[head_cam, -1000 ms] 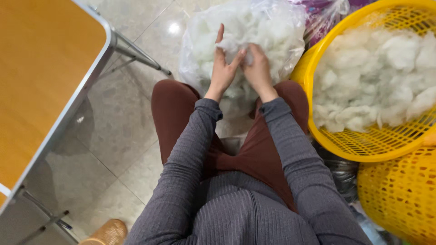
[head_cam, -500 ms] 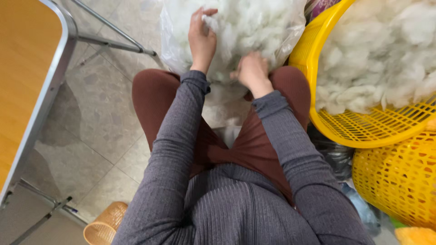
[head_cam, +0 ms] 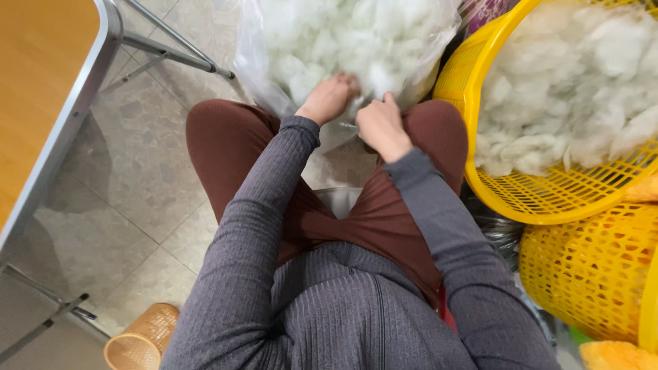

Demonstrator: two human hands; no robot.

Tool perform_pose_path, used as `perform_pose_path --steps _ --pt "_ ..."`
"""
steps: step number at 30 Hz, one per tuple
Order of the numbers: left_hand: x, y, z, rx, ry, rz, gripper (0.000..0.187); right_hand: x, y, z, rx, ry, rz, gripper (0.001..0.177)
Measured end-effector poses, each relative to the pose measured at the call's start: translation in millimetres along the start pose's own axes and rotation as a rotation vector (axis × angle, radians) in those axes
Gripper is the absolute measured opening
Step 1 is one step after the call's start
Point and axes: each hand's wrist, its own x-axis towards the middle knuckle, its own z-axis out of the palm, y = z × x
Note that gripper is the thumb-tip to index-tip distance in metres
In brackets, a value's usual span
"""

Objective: The person sits on a low stool and repeatedly pulls white synthetic filling from a large plastic bag, placing it into a yellow basket. Later, the person handles a yellow plush toy, pressing and adjusting the filling inside it.

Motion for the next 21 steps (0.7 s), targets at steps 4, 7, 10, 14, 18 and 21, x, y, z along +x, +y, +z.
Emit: perform_pose_path --steps 4,7,10,14,18,21 --pt "-7 -33 49 0.093 -0.750 -0.436 0.024 -39 0 -53 0.265 0.285 -0.133 0.012" --pt "-20 -60 65 0.048 -0.887 -0.419 0.033 -41 -8 -66 0.303 0.342 -0.203 0.010" --pt "-16 -80 66 -0.130 -0.679 -0.218 0.041 -34 -5 -61 0.315 0.300 -0.215 0.004" --pt "-4 -71 27 -0.220 -0.522 -0.253 0.055 -24 -7 -60 0.255 0.189 -0.192 0.006" --pt "-38 -12 -26 -0.257 -0.447 -0.396 0.076 -36 -14 -68 0.464 0.198 -0.262 0.006" --pt "-60 24 -61 -0.123 -0.470 -0.565 0.091 -40 -22 -77 0.519 0.210 -0.394 0.009"
